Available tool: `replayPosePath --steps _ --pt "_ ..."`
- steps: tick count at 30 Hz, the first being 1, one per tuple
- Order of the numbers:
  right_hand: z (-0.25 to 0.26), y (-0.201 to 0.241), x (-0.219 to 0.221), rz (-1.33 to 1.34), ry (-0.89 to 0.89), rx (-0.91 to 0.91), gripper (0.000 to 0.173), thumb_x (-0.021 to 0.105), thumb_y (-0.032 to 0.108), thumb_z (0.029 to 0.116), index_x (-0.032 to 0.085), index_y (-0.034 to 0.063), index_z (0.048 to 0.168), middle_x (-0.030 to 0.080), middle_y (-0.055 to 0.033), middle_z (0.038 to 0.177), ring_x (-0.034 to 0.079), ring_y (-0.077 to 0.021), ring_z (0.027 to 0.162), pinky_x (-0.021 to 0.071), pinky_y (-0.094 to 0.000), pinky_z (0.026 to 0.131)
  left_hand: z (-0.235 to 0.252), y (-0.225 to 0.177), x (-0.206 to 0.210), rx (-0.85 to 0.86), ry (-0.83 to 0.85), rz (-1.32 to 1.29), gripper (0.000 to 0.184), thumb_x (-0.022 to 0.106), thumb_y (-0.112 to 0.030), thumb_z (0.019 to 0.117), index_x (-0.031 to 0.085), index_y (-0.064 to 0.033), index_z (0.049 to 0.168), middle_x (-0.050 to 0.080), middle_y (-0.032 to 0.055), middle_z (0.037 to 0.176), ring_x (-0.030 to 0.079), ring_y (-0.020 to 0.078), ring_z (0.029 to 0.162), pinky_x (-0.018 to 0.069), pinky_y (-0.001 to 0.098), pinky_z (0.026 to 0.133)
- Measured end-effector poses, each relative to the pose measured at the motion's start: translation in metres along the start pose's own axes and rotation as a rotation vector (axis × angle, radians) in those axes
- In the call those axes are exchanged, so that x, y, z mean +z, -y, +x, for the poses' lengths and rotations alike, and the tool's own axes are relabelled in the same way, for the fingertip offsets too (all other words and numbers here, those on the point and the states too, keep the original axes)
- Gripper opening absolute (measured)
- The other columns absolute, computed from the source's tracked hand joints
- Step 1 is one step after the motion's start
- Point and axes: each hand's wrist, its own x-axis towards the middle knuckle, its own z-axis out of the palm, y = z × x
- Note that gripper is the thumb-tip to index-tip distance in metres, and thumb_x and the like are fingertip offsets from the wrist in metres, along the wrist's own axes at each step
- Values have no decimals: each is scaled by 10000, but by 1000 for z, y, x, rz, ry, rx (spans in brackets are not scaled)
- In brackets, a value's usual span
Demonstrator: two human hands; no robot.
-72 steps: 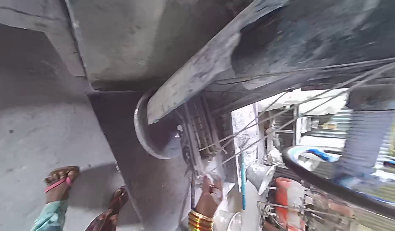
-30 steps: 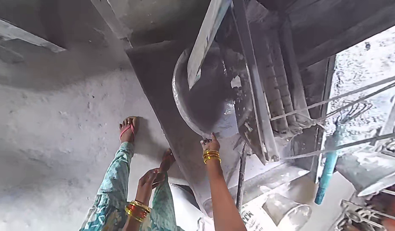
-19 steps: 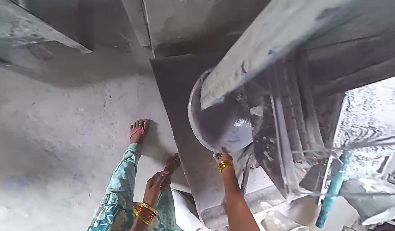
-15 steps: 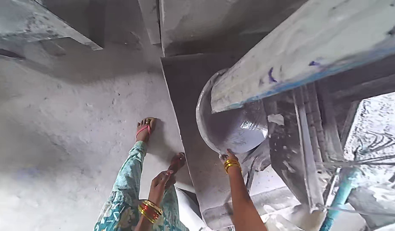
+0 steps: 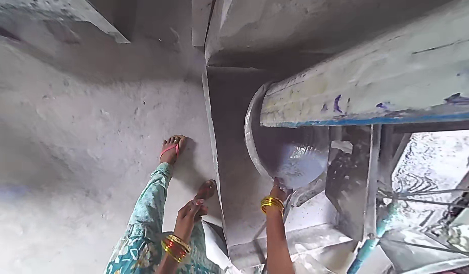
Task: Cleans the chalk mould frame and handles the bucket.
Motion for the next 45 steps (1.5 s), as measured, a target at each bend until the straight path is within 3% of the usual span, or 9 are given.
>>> replayPosePath --steps 3,7,14,17,22,26,31,40,45 --pt "0 11 4 416 115 261 499 491 144 1086 322 -31 1522 424 -259 1503 541 -309 1277 500 -393 1008 1 4 1 0 -12 -9 303 395 -116 1102 614 73 1196 721 111 899 706 138 791 572 286 739" --pt "3 13 8 805 181 388 374 380 121 1089 343 28 1449 452 -148 1321 522 -202 1130 469 -305 965 2 11 5 9 -14 16 303 387 -111 1102 610 73 1191 721 108 892 706 135 783 570 280 732" --pt "4 11 4 848 182 378 448 427 143 1094 309 9 1505 418 -211 1458 539 -273 1237 503 -358 999 3 28 7 18 -29 127 299 420 -146 1098 624 52 1188 730 119 907 712 152 800 567 292 724" --pt "-1 13 1 898 208 366 395 450 122 1084 358 -1 1448 483 -186 1310 602 -232 1090 553 -315 887 3 36 9 17 -35 171 298 418 -143 1099 627 48 1193 730 120 918 713 153 809 568 293 725" --pt "-9 14 -14 889 218 369 365 466 95 1073 378 7 1417 502 -161 1205 615 -206 1015 567 -301 842 6 48 8 20 -37 236 304 413 -150 1104 624 46 1202 729 128 934 715 162 822 568 299 737" --pt "-13 -14 -33 826 229 419 414 455 101 1082 343 6 1469 485 -185 1291 600 -223 1075 549 -305 877 8 57 9 27 -38 248 308 414 -155 1103 617 50 1211 732 124 939 718 147 821 571 288 738" --pt "-7 -57 -36 819 237 464 326 450 99 1079 393 -9 1382 514 -141 1135 629 -175 907 572 -274 778 6 60 12 23 -36 272 301 423 -148 1100 617 54 1210 727 120 944 711 142 822 566 285 747" --pt "-9 -66 -45 705 204 430 376 507 80 1057 406 -18 1405 535 -161 1138 651 -189 857 588 -289 705 8 54 16 17 -53 286 308 427 -161 1102 619 51 1218 726 143 959 713 168 842 566 311 764" --pt "0 -123 -59 574 209 523 396 462 101 1079 371 -20 1444 506 -169 1189 612 -187 896 554 -294 746 8 52 19 6 -35 281 301 431 -153 1099 623 49 1212 724 128 961 705 152 844 562 305 768"
